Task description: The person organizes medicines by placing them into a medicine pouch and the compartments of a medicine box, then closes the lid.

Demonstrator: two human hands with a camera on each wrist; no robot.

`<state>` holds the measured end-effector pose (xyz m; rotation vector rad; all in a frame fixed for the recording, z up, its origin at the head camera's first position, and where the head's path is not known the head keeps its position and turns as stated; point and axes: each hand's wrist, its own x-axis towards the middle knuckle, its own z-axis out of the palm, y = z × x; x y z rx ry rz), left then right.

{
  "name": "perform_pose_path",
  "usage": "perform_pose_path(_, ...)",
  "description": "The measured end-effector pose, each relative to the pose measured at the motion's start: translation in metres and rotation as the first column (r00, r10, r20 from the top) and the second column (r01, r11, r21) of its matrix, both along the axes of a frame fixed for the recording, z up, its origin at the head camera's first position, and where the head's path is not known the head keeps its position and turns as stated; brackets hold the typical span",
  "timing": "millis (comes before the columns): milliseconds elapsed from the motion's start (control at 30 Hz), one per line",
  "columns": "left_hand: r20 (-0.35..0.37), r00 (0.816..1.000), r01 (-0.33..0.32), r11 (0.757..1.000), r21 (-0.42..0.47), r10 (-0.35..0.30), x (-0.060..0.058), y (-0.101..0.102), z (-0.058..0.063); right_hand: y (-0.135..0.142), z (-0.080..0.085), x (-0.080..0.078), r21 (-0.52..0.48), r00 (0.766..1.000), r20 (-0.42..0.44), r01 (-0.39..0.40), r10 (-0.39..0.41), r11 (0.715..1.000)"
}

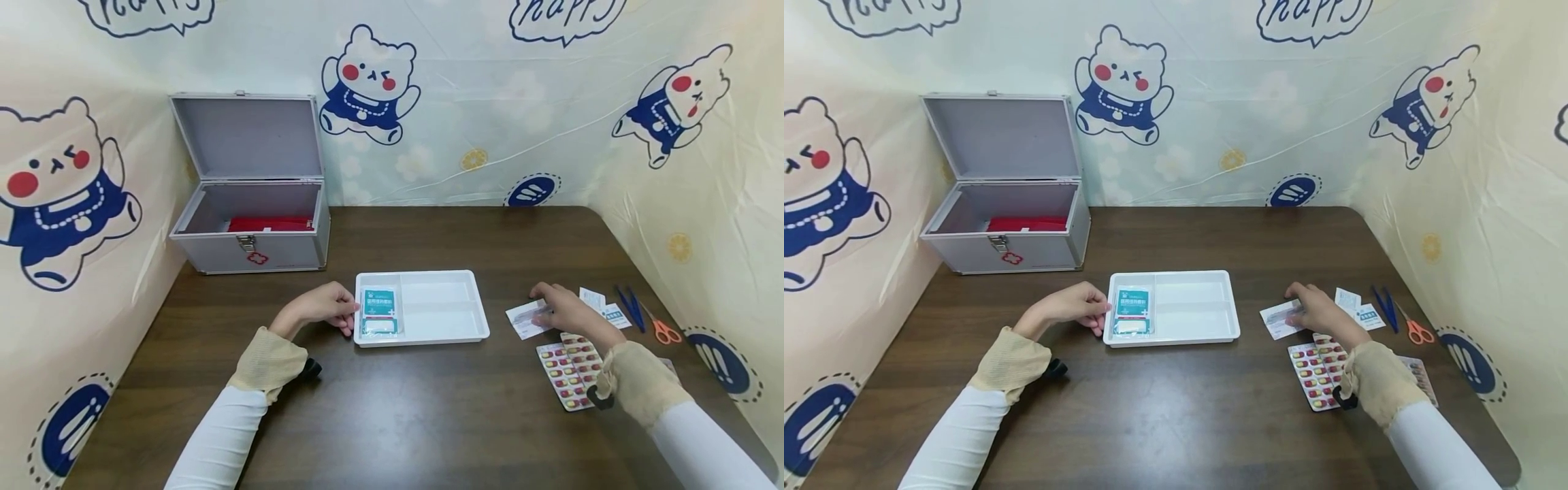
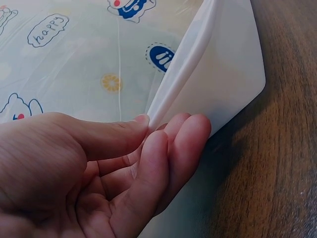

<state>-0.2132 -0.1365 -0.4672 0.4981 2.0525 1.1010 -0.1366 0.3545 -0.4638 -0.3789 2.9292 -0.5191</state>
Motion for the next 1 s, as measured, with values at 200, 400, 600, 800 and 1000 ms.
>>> perform_pose_path(200, -0.001, 1.0, 0.001, 1.0, 0.003, -0.001, 0.0, 0.0, -0.003, 0.0, -0.002, -0.002, 0.053, 1.0, -0.006, -0.007, 0.008, 0.999)
perform_pose_path(400, 0.003, 1.0, 0.004, 1.0, 0.001, -0.004, 0.0, 0.0, -0.003, 0.0, 0.001, -0.004, 0.096, 0.999, -0.048, -0.01, 0.014, 0.995)
perform_pose_path(600, -0.004, 1.0, 0.007, 1.0, -0.009, -0.007, 0.0, 0.0, -0.001, -0.007, 0.018, 0.0, 0.047, 0.998, -0.066, -0.013, 0.016, 0.999)
perform_pose_path(800, -0.006, 1.0, 0.01, 1.0, -0.003, -0.01, 0.0, -0.001, 0.0, -0.015, 0.034, 0.003, -0.008, 0.995, -0.096, 0.0, -0.001, 1.0)
perform_pose_path(1000, -0.004, 1.0, 0.007, 1.0, -0.01, -0.007, 0.0, -0.001, 0.0, -0.022, 0.042, 0.004, -0.061, 0.997, -0.07, 0.032, -0.037, 0.998)
